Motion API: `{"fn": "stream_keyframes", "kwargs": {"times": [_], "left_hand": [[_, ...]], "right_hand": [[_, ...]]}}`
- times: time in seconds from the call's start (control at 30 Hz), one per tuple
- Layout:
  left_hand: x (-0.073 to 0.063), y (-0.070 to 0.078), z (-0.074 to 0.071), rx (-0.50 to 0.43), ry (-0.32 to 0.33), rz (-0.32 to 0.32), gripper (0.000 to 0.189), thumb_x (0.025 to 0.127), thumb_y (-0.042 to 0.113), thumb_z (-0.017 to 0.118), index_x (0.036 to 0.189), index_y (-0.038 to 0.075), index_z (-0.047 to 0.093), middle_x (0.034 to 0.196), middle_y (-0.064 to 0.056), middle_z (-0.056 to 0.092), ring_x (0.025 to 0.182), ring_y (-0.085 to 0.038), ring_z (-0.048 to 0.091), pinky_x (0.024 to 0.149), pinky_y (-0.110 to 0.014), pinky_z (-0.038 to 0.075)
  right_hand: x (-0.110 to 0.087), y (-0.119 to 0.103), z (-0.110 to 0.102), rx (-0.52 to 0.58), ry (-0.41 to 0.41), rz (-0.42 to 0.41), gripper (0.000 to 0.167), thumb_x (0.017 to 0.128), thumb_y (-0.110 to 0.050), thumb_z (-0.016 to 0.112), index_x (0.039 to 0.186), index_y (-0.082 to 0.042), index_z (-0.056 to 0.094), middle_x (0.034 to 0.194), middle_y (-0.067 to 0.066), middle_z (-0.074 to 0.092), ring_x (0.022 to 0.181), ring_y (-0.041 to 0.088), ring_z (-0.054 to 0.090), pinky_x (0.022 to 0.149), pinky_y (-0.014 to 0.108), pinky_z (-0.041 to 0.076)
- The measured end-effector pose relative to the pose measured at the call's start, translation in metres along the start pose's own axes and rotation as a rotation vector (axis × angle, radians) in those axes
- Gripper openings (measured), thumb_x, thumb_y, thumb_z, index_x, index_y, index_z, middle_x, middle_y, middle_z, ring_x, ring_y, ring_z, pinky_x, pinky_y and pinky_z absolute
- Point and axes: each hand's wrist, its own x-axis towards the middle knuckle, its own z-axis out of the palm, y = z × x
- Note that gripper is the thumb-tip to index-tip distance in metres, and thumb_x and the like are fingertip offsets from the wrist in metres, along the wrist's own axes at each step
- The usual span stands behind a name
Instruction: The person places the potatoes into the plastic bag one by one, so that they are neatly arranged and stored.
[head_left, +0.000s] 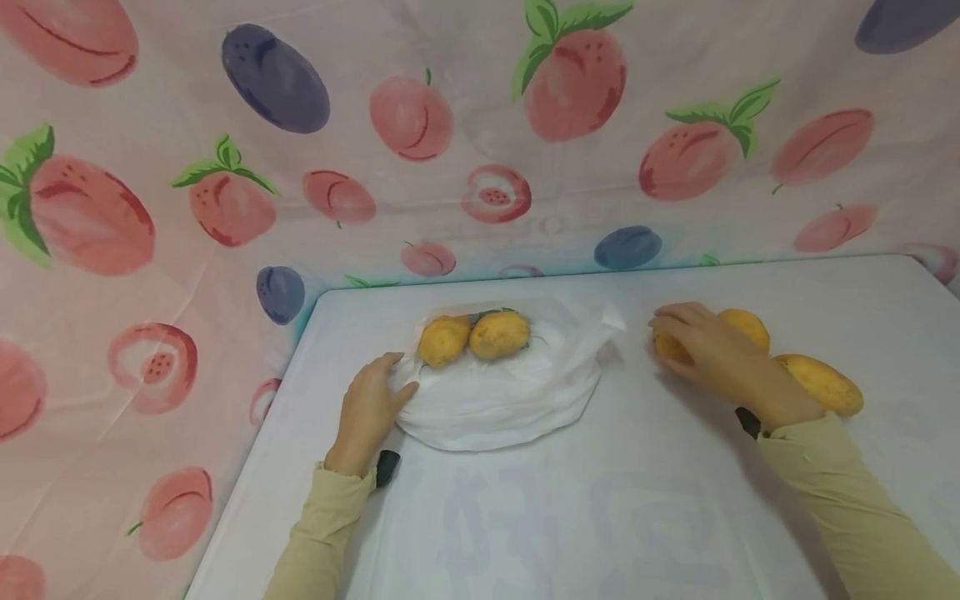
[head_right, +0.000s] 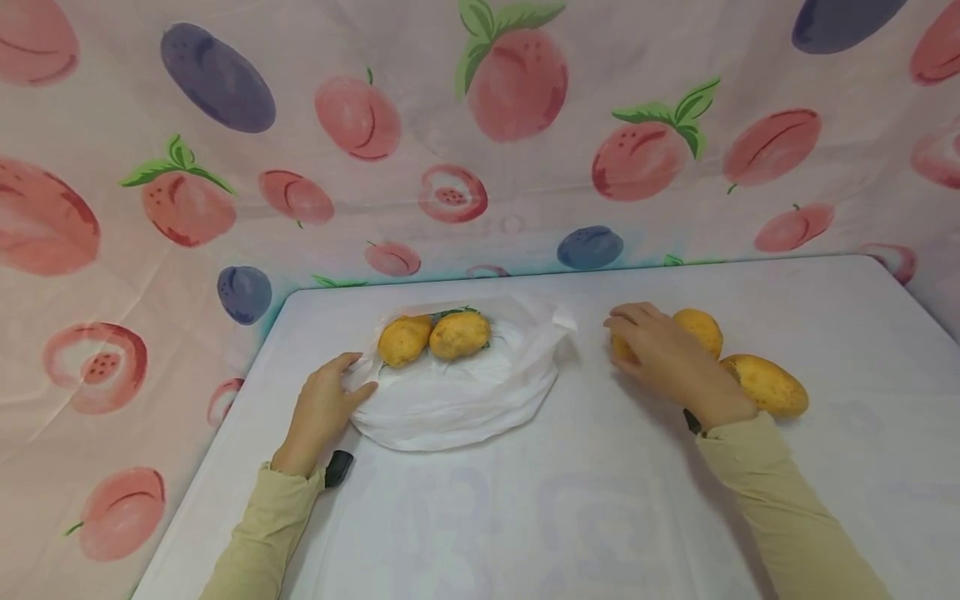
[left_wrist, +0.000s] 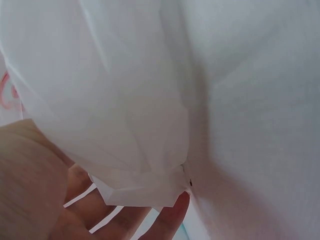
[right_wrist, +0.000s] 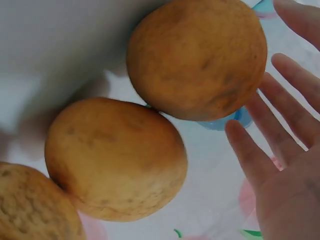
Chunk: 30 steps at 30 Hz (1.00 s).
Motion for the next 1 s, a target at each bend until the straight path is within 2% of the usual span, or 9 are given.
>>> {"fn": "stream_keyframes", "kwargs": {"times": [0.4,0.8,1.0], "left_hand": [[-0.0001,-0.0017,0.0020,-0.006,0.007,0.000,0.052,0.087,0.018,0.077,0.132,0.002,0.059,0.131,-0.021,0.062,0.122,-0.040,0.057,0.101,-0.054,0.046],[-0.0006,-0.0022,0.0009,-0.019,0.009,0.012,0.051,0.088,0.017,0.075,0.133,0.001,0.059,0.132,-0.021,0.062,0.123,-0.040,0.056,0.101,-0.055,0.046],[-0.0001,-0.0023,0.0009,-0.018,0.010,0.017,0.051,0.087,0.018,0.076,0.132,0.001,0.059,0.132,-0.021,0.061,0.123,-0.040,0.056,0.102,-0.054,0.046]], "right_hand": [[-0.0030,0.0052,0.0012,0.028,-0.114,0.105,0.046,0.078,-0.007,0.082,0.118,0.004,0.062,0.127,0.027,0.056,0.121,0.045,0.048,0.100,0.059,0.043],[-0.0024,0.0033,0.0002,0.001,-0.176,0.132,0.060,0.074,-0.006,0.085,0.126,0.006,0.058,0.134,0.029,0.052,0.126,0.046,0.045,0.101,0.060,0.043],[-0.0016,0.0021,0.0042,-0.005,-0.144,0.111,0.058,0.075,-0.003,0.083,0.126,0.007,0.058,0.133,0.031,0.053,0.125,0.048,0.047,0.101,0.061,0.043]]}}
